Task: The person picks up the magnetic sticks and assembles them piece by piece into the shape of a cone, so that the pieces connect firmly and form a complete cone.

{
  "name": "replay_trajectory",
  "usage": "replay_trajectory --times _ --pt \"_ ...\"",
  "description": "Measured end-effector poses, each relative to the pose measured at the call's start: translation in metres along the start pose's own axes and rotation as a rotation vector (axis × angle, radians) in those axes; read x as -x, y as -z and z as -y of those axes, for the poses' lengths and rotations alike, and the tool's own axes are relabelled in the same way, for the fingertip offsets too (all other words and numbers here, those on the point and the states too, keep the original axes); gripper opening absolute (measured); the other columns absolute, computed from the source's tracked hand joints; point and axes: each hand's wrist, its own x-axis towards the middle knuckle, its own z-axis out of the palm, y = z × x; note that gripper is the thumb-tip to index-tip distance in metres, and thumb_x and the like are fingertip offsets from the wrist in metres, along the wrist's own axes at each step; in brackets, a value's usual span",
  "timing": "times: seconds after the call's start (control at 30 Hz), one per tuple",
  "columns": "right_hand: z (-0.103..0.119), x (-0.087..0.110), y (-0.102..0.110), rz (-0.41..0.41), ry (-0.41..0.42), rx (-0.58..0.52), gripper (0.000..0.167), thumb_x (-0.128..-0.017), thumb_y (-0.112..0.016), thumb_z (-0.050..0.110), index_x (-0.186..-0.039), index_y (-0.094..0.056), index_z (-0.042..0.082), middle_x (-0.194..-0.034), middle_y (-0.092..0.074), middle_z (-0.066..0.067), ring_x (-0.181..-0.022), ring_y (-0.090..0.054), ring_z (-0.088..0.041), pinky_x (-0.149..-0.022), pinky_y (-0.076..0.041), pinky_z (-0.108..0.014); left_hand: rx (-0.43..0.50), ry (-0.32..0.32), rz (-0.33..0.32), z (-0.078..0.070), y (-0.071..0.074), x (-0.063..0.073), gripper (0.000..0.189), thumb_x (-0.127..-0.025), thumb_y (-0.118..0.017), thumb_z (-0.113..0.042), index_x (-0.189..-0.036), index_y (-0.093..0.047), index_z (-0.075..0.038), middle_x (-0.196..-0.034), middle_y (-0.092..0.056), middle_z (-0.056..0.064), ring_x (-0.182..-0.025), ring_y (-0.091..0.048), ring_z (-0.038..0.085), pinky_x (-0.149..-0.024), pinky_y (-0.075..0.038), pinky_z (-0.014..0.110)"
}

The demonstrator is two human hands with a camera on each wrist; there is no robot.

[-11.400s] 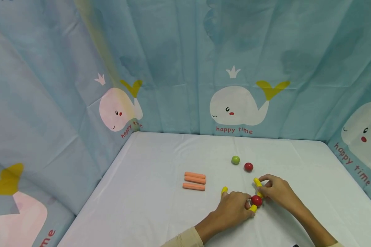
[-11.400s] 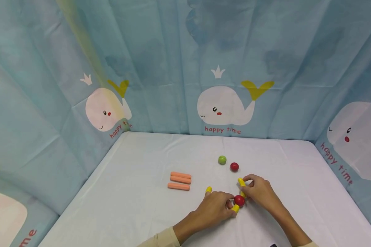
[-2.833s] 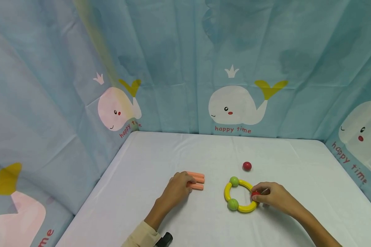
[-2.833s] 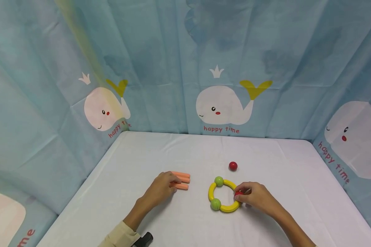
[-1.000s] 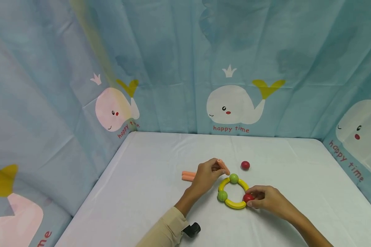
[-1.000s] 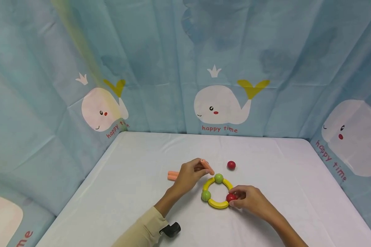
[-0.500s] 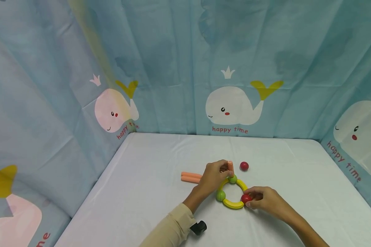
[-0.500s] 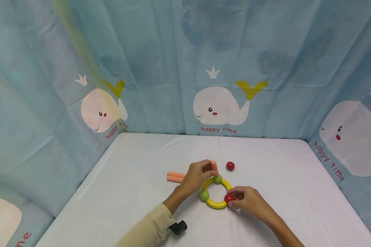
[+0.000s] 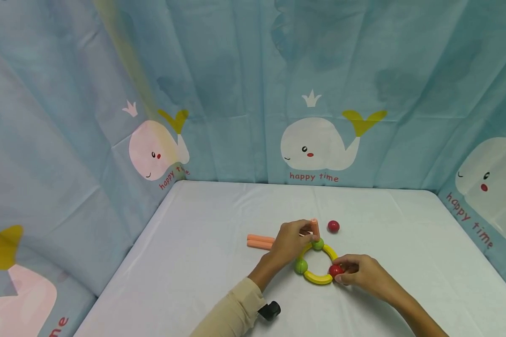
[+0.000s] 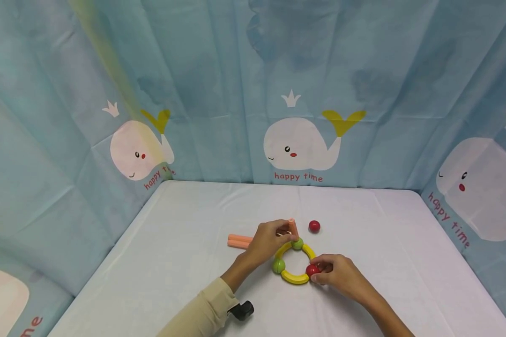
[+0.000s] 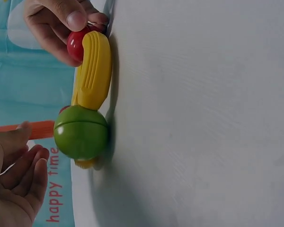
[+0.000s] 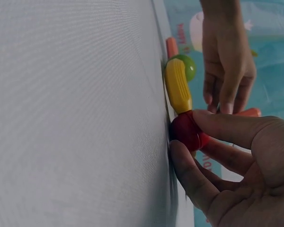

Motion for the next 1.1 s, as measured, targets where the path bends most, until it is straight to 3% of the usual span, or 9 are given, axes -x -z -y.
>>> replay_trajectory --times 0.27,0.43,0.67,0.87,1.1 --pt "0.001 0.0 -0.001 -0.026 -0.01 0.015 0.04 -0.087 -0.087 0.019 -0.123 -0.076 0.004 -0.098 -0.072 -0.003 -0.089 -0.065 -0.02 -0.068 -0.056 -0.027 -0.136 0.009 0.025 0.021 0.027 0.018 0.036 -0.098 -0.079 -0.019 -0.132 -0.074 -0.01 -0.123 -0.074 0.004 -0.112 -0.069 0.019 -0.093 -0.057 0.029" --pt "0.004 0.0 -0.002 -0.058 -0.013 0.029 0.038 -0.087 -0.087 0.017 -0.122 -0.076 0.005 -0.096 -0.072 -0.002 -0.089 -0.065 -0.019 -0.066 -0.055 -0.027 -0.203 0.022 -0.01 0.041 0.05 0.033 0.032 -0.095 -0.082 -0.017 -0.125 -0.078 -0.009 -0.115 -0.072 0.008 -0.102 -0.066 0.021 -0.087 -0.054 0.034" --pt "0.004 0.0 0.002 -0.039 -0.002 0.046 0.04 -0.088 -0.087 0.024 -0.123 -0.075 0.008 -0.097 -0.07 -0.001 -0.089 -0.065 -0.018 -0.066 -0.057 -0.028 -0.323 0.071 -0.043 0.062 0.073 0.051 0.027 -0.091 -0.085 -0.019 -0.117 -0.081 -0.013 -0.114 -0.069 0.008 -0.109 -0.062 0.028 -0.093 -0.048 0.049" --pt "0.001 -0.002 0.011 0.008 0.008 0.07 0.042 -0.097 -0.077 0.029 -0.134 -0.071 0.01 -0.106 -0.069 -0.005 -0.091 -0.062 -0.021 -0.067 -0.056 -0.033 -0.341 0.082 -0.027 0.071 0.083 0.061 0.025 -0.087 -0.089 -0.014 -0.111 -0.082 -0.012 -0.106 -0.069 0.004 -0.1 -0.061 0.022 -0.086 -0.049 0.043" --pt "0.0 -0.007 0.015 0.013 0.01 0.074 0.034 -0.096 -0.07 0.011 -0.13 -0.074 0.006 -0.114 -0.072 -0.006 -0.098 -0.063 -0.022 -0.073 -0.056 -0.032 -0.349 0.096 0.013 0.074 0.086 0.065 0.026 -0.088 -0.086 -0.009 -0.114 -0.082 -0.007 -0.104 -0.07 0.004 -0.095 -0.063 0.02 -0.082 -0.052 0.038"
